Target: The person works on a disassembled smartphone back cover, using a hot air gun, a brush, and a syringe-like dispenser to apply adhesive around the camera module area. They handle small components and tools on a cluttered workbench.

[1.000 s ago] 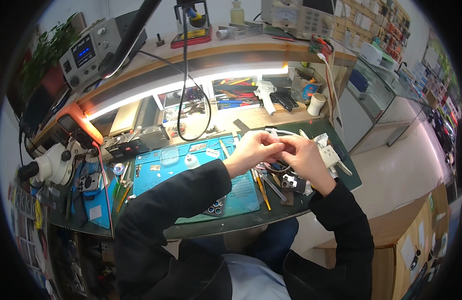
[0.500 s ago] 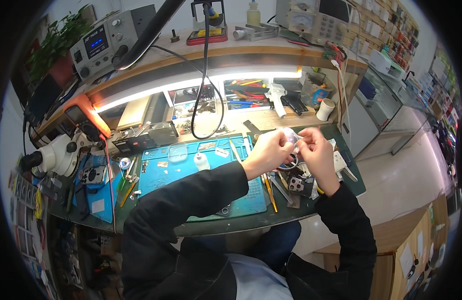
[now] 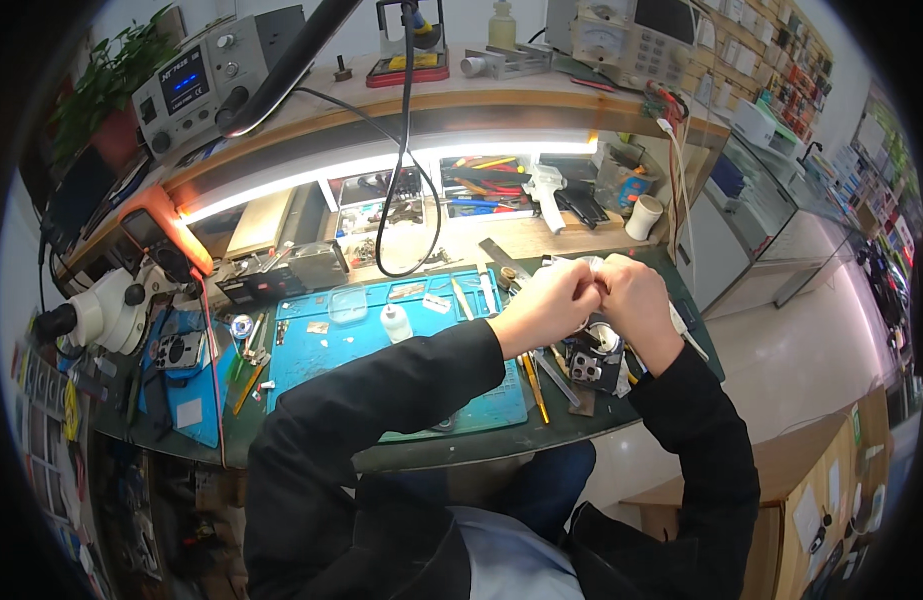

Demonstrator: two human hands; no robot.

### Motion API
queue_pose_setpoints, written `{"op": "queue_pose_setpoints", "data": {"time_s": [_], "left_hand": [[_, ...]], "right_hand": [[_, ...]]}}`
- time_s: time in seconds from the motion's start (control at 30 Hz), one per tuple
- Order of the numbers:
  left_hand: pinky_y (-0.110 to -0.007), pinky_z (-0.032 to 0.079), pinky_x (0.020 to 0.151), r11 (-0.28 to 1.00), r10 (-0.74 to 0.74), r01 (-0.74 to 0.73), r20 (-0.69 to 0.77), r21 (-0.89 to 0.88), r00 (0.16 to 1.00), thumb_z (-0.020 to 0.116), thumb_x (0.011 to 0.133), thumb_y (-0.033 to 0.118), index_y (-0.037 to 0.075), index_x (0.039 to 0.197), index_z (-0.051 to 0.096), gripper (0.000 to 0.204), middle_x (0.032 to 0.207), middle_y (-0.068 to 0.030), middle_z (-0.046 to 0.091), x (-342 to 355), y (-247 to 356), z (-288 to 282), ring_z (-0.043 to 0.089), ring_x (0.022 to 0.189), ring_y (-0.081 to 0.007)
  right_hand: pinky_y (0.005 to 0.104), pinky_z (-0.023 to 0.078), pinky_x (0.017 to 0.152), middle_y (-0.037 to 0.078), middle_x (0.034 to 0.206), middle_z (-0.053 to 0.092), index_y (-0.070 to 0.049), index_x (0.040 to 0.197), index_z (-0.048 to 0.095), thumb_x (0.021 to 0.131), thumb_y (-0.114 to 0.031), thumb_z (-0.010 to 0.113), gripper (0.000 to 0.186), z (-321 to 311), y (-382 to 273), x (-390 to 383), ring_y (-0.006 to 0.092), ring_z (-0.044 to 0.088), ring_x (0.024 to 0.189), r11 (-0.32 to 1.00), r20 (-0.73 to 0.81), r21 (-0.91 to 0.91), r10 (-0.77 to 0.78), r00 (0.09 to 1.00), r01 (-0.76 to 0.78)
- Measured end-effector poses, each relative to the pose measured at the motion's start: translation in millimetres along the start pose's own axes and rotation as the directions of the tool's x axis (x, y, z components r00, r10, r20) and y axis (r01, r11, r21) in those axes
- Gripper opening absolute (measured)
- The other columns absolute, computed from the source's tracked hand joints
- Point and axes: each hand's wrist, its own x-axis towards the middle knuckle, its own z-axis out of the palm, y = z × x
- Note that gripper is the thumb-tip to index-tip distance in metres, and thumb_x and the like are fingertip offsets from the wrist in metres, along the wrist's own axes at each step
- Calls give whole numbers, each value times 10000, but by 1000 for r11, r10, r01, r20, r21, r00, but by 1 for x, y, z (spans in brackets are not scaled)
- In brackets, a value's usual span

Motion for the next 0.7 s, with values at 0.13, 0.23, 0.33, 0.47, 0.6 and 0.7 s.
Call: {"op": "queue_pose_setpoints", "data": {"time_s": [0.13, 0.23, 0.33, 0.47, 0.6, 0.7], "left_hand": [[-383, 560, 905, 998, -46, 49, -77, 41, 996, 798, 930, 368, -29, 1169, 641, 490, 1026, -168, 701, -1, -5, -6, 703, 977, -256], [-432, 497, 1030, 902, 376, -278, -287, 330, 881, 854, 855, 311, -36, 1327, 571, 650, 1225, -238, 631, 1, -35, 7, 632, 1176, -334], [-461, 467, 1065, 934, 335, -287, -241, 215, 911, 834, 829, 212, -23, 1370, 541, 658, 1282, -257, 597, 11, -44, 12, 593, 1234, -395], [-443, 502, 1011, 965, 257, -242, -187, 96, 948, 737, 831, 80, -8, 1365, 557, 570, 1231, -241, 626, 25, -36, 16, 624, 1179, -401], [-448, 515, 974, 948, 313, -288, -233, 138, 921, 701, 852, 91, -2, 1344, 549, 523, 1175, -243, 641, 37, -36, 23, 646, 1117, -405], [-451, 530, 936, 980, 52, -14, -186, 199, 981, 707, 859, 141, 23, 1308, 578, 482, 1082, -239, 675, 52, -29, 14, 667, 1071, -412]], "right_hand": [[489, 540, 697, 161, 869, 691, -44, 897, 701, 868, -143, 681, 105, -13, -4, 6, 393, 688, 824, 999, -34, 49, -7, 999, 8], [486, 529, 711, 190, 883, 681, -19, 978, 707, 891, -114, 659, 138, -21, -9, 12, 410, 678, 854, 997, -36, 74, 2, 999, 1], [473, 534, 708, 189, 891, 676, -17, 987, 701, 900, -136, 667, 151, -24, -16, 17, 404, 676, 856, 979, -82, 194, -50, 995, 66], [440, 559, 732, 81, 995, 674, -95, 986, 707, 887, -93, 725, 101, -33, -20, 14, 305, 689, 931, 978, -324, 89, -152, 934, 190], [348, 552, 696, 73, 959, 665, -48, 965, 662, 913, -80, 724, 87, -36, -9, 20, 246, 687, 888, 963, -534, 91, -167, 829, 253], [287, 566, 659, 94, 962, 726, -17, 1019, 616, 1018, -112, 634, 96, -44, -9, 10, 171, 734, 829, 583, -169, 808, 364, 916, -83]]}}
